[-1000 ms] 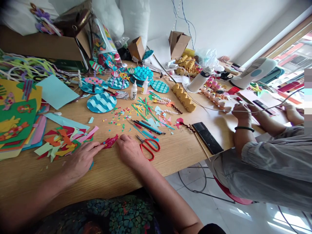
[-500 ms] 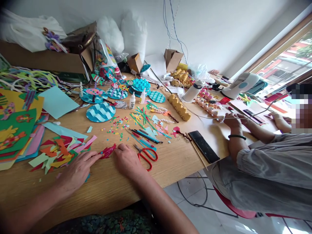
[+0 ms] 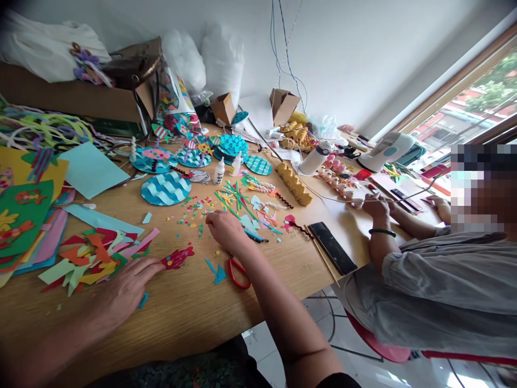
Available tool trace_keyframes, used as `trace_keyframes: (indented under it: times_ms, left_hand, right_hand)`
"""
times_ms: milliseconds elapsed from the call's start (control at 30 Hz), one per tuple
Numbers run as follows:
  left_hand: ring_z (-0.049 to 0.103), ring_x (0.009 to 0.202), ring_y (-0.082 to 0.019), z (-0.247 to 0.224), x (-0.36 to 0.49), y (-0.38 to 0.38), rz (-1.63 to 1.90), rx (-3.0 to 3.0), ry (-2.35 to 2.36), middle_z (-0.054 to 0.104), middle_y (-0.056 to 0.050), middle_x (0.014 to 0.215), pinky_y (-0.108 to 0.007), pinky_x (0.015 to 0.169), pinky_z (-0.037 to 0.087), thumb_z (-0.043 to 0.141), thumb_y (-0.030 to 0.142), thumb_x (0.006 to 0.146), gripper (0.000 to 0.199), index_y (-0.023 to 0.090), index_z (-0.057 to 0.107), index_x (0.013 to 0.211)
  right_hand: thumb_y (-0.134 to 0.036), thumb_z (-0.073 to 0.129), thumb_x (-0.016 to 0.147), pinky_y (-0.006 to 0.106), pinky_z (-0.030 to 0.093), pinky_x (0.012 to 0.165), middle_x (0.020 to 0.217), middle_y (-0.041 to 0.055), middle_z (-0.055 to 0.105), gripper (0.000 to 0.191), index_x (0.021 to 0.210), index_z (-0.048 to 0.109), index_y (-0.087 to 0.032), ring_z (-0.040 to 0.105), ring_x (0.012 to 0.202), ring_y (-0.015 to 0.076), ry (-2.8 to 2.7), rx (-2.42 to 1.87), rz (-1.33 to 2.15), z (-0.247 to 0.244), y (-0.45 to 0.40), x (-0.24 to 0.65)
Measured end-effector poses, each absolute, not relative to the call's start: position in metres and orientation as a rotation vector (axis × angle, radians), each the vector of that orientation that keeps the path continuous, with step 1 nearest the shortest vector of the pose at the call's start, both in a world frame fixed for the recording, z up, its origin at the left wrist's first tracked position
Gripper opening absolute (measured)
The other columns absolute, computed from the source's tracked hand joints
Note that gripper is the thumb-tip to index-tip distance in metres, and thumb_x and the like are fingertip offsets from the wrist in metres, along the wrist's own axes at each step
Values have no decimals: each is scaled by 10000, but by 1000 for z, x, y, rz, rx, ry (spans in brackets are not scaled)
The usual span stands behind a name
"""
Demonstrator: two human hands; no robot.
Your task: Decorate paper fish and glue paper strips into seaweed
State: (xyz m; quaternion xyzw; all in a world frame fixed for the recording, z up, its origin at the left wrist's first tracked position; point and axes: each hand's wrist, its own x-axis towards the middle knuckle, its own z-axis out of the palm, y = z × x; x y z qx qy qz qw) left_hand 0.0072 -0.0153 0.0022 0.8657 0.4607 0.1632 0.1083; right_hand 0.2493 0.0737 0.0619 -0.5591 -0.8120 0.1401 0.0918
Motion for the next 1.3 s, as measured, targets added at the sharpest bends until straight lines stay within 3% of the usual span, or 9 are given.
trace_keyframes:
  times_ms: [367, 600, 833, 933, 1133, 1300]
  left_hand:
    - [530, 1009, -187, -1, 1, -13, 556, 2487, 1299, 610, -49, 1041, -339, 920, 419, 311, -13, 664, 489, 188, 588, 1013]
    - [544, 988, -180, -2, -1, -12, 730, 2525, 1224, 621, -54, 1018, -340, 902, 449, 283, -9, 697, 485, 182, 602, 1008]
    - [544, 964, -167, -6, 0, -10, 847, 2475, 1231, 616, -56, 983, -313, 884, 459, 268, 2, 738, 450, 181, 603, 979]
    - [557, 950, -166, 0, -2, -10, 886, 2409, 1257, 623, -51, 970, -302, 869, 462, 279, 26, 742, 431, 196, 608, 961]
    - [618, 806, -164, 35, -1, 3, 816, 2016, 1246, 667, -38, 858, -247, 722, 501, 368, 203, 788, 260, 201, 613, 875]
    - [603, 840, -193, 54, 17, 29, 771, 1695, 1215, 659, -38, 827, -272, 708, 481, 453, 373, 762, 259, 194, 605, 873]
  right_hand:
    - [-187, 461, 774, 222, 313, 566, 827, 34, 671, 204, 850, 650, -191, 576, 736, 143, -2649, -1665, 411, 59, 110, 204]
    - [-211, 489, 755, 223, 335, 598, 866, 36, 671, 195, 864, 650, -200, 582, 793, 156, -2732, -1642, 352, 38, 122, 194]
    - [-192, 488, 744, 229, 312, 557, 809, 57, 660, 165, 791, 643, -163, 567, 722, 150, -2711, -1640, 411, 44, 123, 195]
    - [-174, 503, 742, 215, 320, 567, 741, 38, 636, 122, 734, 622, -148, 542, 687, 124, -2518, -1628, 588, 48, 122, 201]
    - [-257, 535, 717, 193, 360, 550, 578, -40, 516, 124, 665, 527, -145, 472, 536, 63, -1639, -1379, 1437, 51, 111, 215]
    - [-345, 607, 642, 182, 329, 514, 581, -45, 515, 217, 647, 527, -144, 442, 502, 41, -1333, -1174, 1667, 57, 92, 212]
